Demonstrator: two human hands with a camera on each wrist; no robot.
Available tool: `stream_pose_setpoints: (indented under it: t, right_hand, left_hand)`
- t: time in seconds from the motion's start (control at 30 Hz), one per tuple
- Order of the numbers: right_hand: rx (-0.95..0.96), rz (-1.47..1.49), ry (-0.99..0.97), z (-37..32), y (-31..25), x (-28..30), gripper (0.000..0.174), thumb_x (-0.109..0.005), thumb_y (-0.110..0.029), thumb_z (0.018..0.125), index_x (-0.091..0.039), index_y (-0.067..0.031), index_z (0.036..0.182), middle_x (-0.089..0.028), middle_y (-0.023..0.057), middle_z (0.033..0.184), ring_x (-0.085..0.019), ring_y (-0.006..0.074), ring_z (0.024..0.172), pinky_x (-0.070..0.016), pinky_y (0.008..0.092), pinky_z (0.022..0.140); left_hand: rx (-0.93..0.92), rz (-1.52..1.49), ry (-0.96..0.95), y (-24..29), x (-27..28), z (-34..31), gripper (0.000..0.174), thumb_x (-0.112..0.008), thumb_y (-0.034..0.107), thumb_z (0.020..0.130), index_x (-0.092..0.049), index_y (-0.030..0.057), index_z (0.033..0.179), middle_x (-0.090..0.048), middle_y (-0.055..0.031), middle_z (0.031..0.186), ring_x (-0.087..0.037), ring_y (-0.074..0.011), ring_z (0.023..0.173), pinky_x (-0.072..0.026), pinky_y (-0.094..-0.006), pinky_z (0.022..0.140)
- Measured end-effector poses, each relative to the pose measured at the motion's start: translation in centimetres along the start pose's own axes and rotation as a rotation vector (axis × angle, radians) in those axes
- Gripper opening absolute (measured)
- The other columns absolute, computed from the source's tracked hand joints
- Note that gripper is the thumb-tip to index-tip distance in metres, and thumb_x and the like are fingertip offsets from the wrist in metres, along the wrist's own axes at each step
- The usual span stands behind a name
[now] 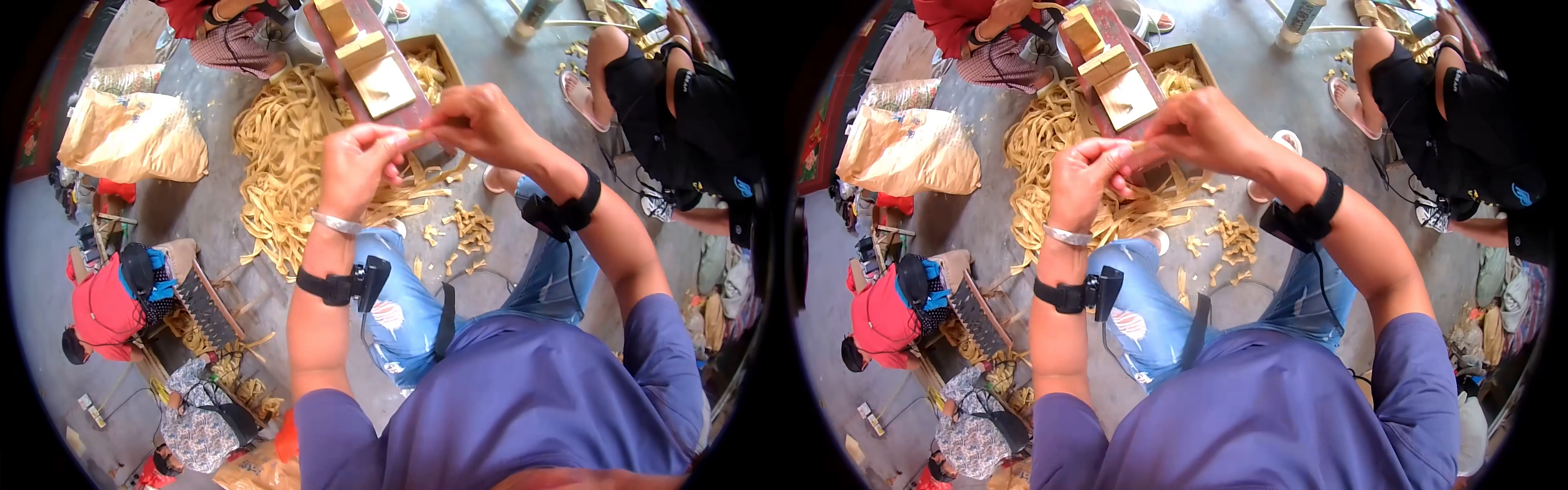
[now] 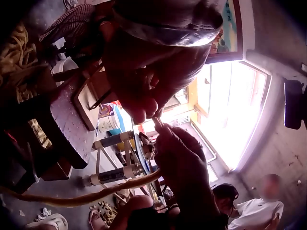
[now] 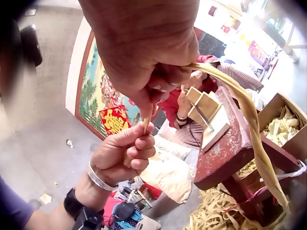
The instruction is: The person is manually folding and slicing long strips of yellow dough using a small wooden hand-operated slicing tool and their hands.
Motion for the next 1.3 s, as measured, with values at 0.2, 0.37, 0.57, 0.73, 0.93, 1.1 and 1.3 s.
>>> stream_pose_setpoints:
  t: [0.2,0.37,0.57,0.73,0.93,1.1,1.3]
  right_hand:
    - [0.046,-0.148,-0.021,5.4,5.0,-1.4,0.011,-0.067,-0.008,0.075,-0.070,-0.0022,0.084,-0.063,0.0125,0.076,-0.062,0.0285,0.072,-0.0495,0.0360,0.065]
    - [-0.033,-0.239,-0.024,6.7,8.2,-2.2,0.012,-0.065,-0.011,0.076,-0.070,-0.0029,0.084,-0.065,0.0120,0.081,-0.064,0.0290,0.078,-0.0502,0.0370,0.070]
    - [-0.042,-0.279,0.070,7.4,10.0,-3.3,0.014,-0.063,-0.016,0.079,-0.070,-0.0049,0.084,-0.065,0.0104,0.079,-0.063,0.0296,0.079,-0.0499,0.0386,0.070]
    - [-0.147,-0.388,0.083,6.6,11.3,-2.3,0.013,-0.065,-0.018,0.080,-0.068,-0.0060,0.083,-0.066,0.0105,0.081,-0.064,0.0256,0.075,-0.0503,0.0348,0.068]
    - [-0.158,-0.028,0.191,3.7,5.7,2.0,0.017,-0.063,-0.015,0.088,-0.060,-0.0020,0.099,-0.065,0.0060,0.082,-0.064,0.0091,0.078,-0.0493,0.0247,0.068]
    - [-0.204,0.353,0.145,-2.6,1.2,1.2,0.017,-0.063,-0.009,0.089,-0.060,-0.0007,0.103,-0.065,0.0023,0.089,-0.062,0.0088,0.084,-0.0498,0.0242,0.075]
    - [-0.096,0.178,-0.026,-12.1,-5.4,1.4,0.011,-0.068,-0.008,0.081,-0.066,-0.0053,0.091,-0.065,0.0071,0.084,-0.062,0.0182,0.079,-0.0482,0.0304,0.071]
  left_hand:
    - [-0.070,0.185,0.099,-0.5,2.7,6.3,0.014,-0.067,0.011,0.086,-0.066,-0.0025,0.088,-0.058,-0.0001,0.063,-0.048,-0.0041,0.047,-0.0423,-0.0187,0.042]
    - [-0.136,0.275,0.101,-2.2,3.6,9.7,0.012,-0.065,0.012,0.088,-0.066,-0.0005,0.088,-0.057,0.0017,0.064,-0.049,-0.0031,0.050,-0.0406,-0.0176,0.044]
    - [-0.200,0.384,0.154,-3.3,4.3,11.8,0.013,-0.063,0.013,0.088,-0.066,-0.0005,0.087,-0.058,0.0018,0.065,-0.048,-0.0026,0.051,-0.0408,-0.0180,0.045]
    - [0.041,0.013,0.102,-4.6,5.9,10.6,0.017,-0.060,0.016,0.091,-0.065,0.0003,0.093,-0.060,-0.0010,0.070,-0.052,-0.0049,0.055,-0.0449,-0.0202,0.046]
    - [0.205,-0.439,-0.160,-4.6,1.3,4.3,0.036,-0.042,0.023,0.100,-0.056,-0.0080,0.112,-0.063,-0.0150,0.082,-0.065,-0.0208,0.069,-0.0588,-0.0371,0.068]
    - [0.393,-0.375,-0.236,-7.6,-4.7,-0.2,0.042,-0.044,0.031,0.099,-0.057,-0.0077,0.112,-0.065,-0.0207,0.101,-0.067,-0.0258,0.086,-0.0576,-0.0328,0.069]
    - [0.136,-0.430,-0.124,-4.8,-9.7,-2.8,0.013,-0.064,0.014,0.088,-0.065,0.0021,0.092,-0.064,-0.0031,0.074,-0.061,-0.0092,0.065,-0.0440,-0.0175,0.052]
Point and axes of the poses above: each hand's wrist, its own z-axis towards the middle knuckle, its own x-axis out of the back of the hand, y = z × x, the point moved 3 cm from there along z, towards the middle knuckle
